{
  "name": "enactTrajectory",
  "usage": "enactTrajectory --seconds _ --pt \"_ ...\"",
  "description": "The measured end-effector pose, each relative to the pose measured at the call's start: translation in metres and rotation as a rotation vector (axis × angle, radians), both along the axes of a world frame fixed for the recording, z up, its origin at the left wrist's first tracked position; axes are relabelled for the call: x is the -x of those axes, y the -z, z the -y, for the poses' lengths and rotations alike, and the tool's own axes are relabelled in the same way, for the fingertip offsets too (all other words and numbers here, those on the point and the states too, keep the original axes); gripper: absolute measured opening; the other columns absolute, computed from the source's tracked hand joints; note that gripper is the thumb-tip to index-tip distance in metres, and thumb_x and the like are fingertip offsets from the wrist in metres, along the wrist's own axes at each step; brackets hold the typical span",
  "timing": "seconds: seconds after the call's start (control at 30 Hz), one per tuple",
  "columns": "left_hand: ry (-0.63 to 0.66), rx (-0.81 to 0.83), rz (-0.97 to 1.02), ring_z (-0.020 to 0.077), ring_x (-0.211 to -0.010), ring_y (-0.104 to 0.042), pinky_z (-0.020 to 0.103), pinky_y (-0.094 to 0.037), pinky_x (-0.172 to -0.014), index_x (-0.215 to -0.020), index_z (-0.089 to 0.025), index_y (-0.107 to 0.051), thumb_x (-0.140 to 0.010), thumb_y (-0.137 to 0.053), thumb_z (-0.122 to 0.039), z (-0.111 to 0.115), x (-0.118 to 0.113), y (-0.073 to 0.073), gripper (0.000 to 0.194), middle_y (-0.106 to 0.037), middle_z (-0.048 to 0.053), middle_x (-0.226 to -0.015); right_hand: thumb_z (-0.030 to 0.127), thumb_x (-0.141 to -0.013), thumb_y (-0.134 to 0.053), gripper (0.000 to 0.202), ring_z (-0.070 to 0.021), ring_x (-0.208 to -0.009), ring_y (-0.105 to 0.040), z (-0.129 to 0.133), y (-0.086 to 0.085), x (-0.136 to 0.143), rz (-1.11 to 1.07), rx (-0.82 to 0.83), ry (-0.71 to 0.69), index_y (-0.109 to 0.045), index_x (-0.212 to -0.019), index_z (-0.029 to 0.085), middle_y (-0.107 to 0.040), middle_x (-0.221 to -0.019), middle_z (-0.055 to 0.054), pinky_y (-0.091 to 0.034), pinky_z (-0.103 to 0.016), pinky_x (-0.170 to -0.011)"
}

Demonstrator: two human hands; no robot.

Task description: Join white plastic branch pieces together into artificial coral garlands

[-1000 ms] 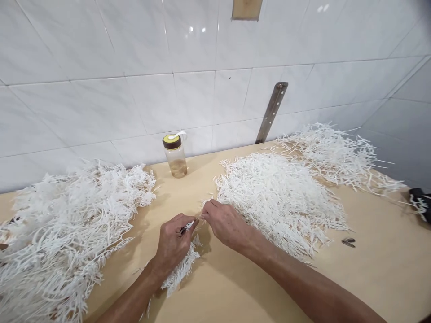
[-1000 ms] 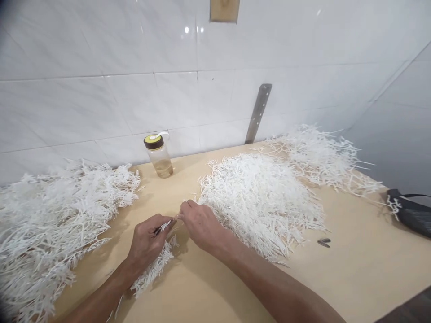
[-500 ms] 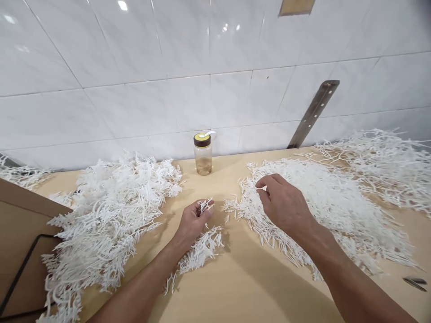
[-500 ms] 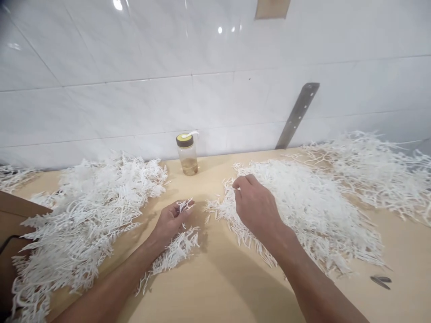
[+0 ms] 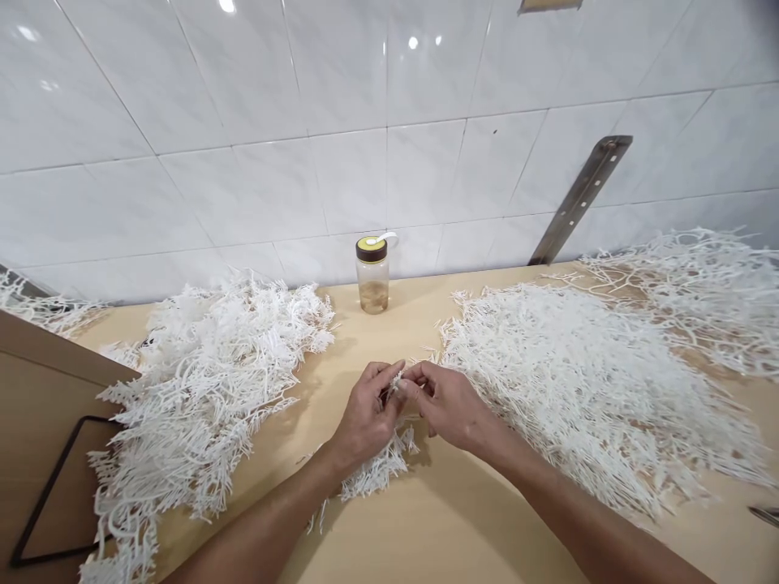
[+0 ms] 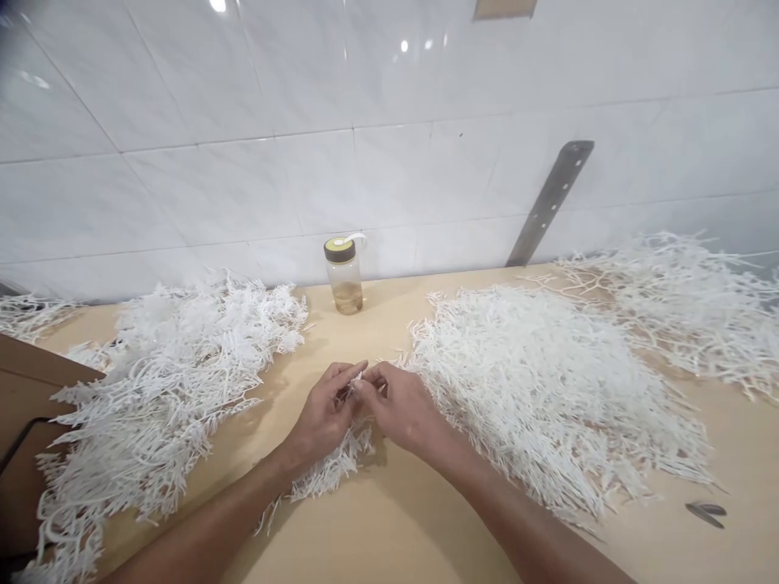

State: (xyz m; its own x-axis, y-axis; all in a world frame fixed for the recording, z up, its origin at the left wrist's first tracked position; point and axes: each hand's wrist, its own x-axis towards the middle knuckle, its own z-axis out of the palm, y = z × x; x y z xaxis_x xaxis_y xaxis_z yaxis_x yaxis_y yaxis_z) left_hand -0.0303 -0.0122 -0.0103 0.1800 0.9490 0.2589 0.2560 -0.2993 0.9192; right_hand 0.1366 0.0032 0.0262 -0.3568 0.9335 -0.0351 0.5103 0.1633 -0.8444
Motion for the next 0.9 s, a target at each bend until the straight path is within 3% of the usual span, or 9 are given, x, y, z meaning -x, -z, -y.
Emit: enactTrajectory --seconds 0.2,0.3,0.4,0.53,0.63,0.8,0.9 --pt "0.116 0.007 0.029 0.0244 -0.115 -0.054 0.039 -0.045 -0.1 -0.136 -0.025 -0.057 -0.085 -0.064 -0.02 0.006 -0.003 -0.001 0.052 -0.057 0.011 -0.122 0.037 -0.086 -0.058 0.021 -0.0134 -0.057 -0.061 -0.01 0.011 -0.003 -0.116 0.13 0.021 -0.06 -0.077 0.018 -0.067 -0.075 -0.002 -0.049 -0.026 -0.052" --pt "0.141 0.215 0.254 0.028 -0.119 -0.054 0.041 -0.044 -0.102 -0.14 -0.025 -0.054 -0.08 -0.072 -0.022 0.005 -0.001 -0.004 0.063 -0.057 0.012 -0.131 0.041 -0.086 -0.06 0.025 -0.0126 -0.052 -0.059 -0.012 0.014 -0.004 -0.24 0.232 -0.008 -0.055 -0.076 0.019 -0.061 -0.065 0.001 -0.05 -0.026 -0.05" --pt "0.143 0.518 0.556 0.0273 -0.11 -0.061 0.04 -0.047 -0.095 -0.14 -0.022 -0.053 -0.075 -0.076 -0.025 0.001 0.003 -0.014 0.069 -0.061 0.013 -0.128 0.048 -0.086 -0.062 0.032 -0.0115 -0.05 -0.058 -0.013 0.016 -0.007 -0.354 0.28 -0.05 -0.054 -0.078 0.019 -0.06 -0.064 0.002 -0.05 -0.025 -0.048" --pt "0.036 0.748 0.729 0.0172 -0.076 -0.064 0.035 -0.048 -0.082 -0.119 -0.014 -0.068 -0.069 -0.078 -0.021 -0.005 0.005 -0.022 0.052 -0.071 0.009 -0.094 0.051 -0.086 -0.062 0.035 -0.0096 -0.049 -0.057 -0.014 0.018 -0.009 -0.376 0.276 -0.073 -0.055 -0.079 0.018 -0.061 -0.069 0.001 -0.049 -0.024 -0.046" --pt "-0.01 0.773 0.768 0.0154 -0.071 -0.062 0.035 -0.048 -0.081 -0.108 -0.012 -0.072 -0.064 -0.079 -0.016 -0.007 0.004 -0.022 0.045 -0.071 0.008 -0.086 0.051 -0.087 -0.06 0.034 -0.0104 -0.051 -0.058 -0.013 0.018 -0.009 -0.338 0.262 -0.04 -0.056 -0.084 0.018 -0.06 -0.071 0.002 -0.05 -0.024 -0.046" --pt "-0.013 0.694 0.727 0.0207 -0.09 -0.067 0.035 -0.047 -0.089 -0.127 -0.014 -0.062 -0.059 -0.075 -0.006 -0.006 0.003 -0.019 0.07 -0.069 0.01 -0.106 0.051 -0.089 -0.057 0.033 -0.009 -0.045 -0.056 -0.01 0.008 -0.007 -0.237 0.208 0.007 -0.057 -0.084 0.018 -0.06 -0.07 0.003 -0.047 -0.024 -0.045" --pt "0.01 0.655 0.688 0.0213 -0.092 -0.067 0.036 -0.048 -0.089 -0.136 -0.017 -0.055 -0.058 -0.069 -0.002 -0.005 0.003 -0.015 0.081 -0.066 0.01 -0.115 0.049 -0.089 -0.055 0.032 -0.0093 -0.042 -0.054 -0.008 0.001 -0.005 -0.189 0.179 -0.008 -0.057 -0.078 0.019 -0.055 -0.061 0.005 -0.046 -0.024 -0.045"
